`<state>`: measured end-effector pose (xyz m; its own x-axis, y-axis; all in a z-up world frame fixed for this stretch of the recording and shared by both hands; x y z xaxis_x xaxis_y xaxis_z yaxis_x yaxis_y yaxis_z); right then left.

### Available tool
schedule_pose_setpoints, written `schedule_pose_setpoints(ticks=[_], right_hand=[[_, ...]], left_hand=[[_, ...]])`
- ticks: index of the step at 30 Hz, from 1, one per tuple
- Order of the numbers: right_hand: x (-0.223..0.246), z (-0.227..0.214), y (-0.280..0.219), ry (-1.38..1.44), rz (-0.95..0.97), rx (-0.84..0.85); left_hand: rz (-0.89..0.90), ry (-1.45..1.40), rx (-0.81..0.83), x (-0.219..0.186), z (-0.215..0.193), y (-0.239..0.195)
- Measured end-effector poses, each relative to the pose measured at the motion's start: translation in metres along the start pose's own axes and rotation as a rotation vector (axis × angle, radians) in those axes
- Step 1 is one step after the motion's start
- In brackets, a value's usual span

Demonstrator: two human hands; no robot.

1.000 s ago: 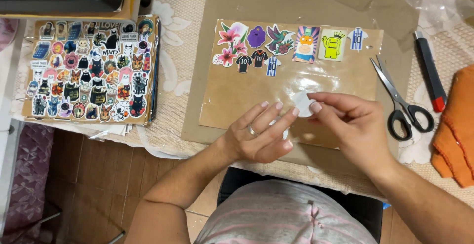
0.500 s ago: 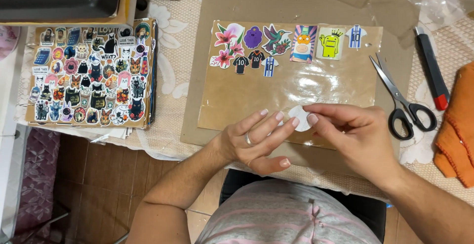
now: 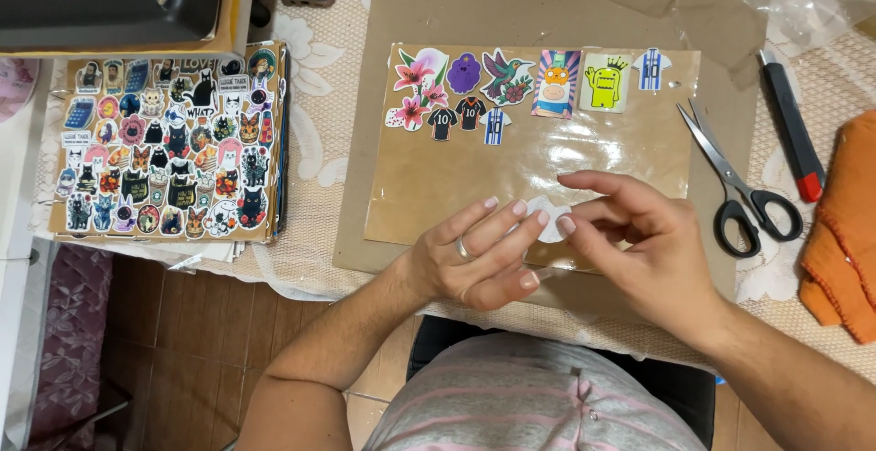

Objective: The person is peeling various stickers from a backing sheet and carefully arranging them on a clear plastic surface, occasionally using scissors to cut materials.

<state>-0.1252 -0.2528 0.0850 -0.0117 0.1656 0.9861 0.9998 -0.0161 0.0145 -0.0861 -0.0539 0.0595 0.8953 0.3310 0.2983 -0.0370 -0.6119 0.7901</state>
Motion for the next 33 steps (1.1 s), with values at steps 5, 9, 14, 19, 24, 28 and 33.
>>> schedule_pose_setpoints(ticks=[5,9,14,19,24,28,33], right_hand=[[-0.001,0.001,-0.001,-0.067,-0.083,0.042],[-0.004,0.003,0.001,0.003,-0.037,0.049],[-0.014,0.003,0.004,0.325,0.168,0.102],[-0.018,0.005,0.003,0.348,0.228,0.117],[-0.023,0.003,0.005,0.395,0.265,0.129],[-0.005,-0.006,0.013,-0.144,-0.199,0.072],[-0.016,0.000,0.024,-0.323,-0.462,0.053]], left_hand=[[-0.433,-0.340,0.065,-0.008,0.003,0.001],[-0.665,-0.613,0.054,-0.012,0.011,-0.017],[-0.512,-0.370,0.014,-0.001,0.005,-0.007],[-0.290,-0.308,-0.088,0.007,0.001,-0.005],[-0.215,-0.317,-0.078,0.008,0.004,-0.010],[-0.829,-0.615,0.014,0.003,0.014,-0.021],[-1.097,-0.877,0.094,0.001,0.023,-0.023]])
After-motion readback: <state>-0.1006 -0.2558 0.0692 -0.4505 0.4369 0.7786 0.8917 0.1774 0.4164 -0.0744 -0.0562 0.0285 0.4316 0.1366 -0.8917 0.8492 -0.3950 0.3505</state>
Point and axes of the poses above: each hand's wrist, its own y-axis towards the middle knuckle, its own z-axis out of the palm, x = y × z, the point moved 2 cm from there along y, towards the middle knuckle, and after that the axes turned 2 degrees about -z, right-handed, at the moved point
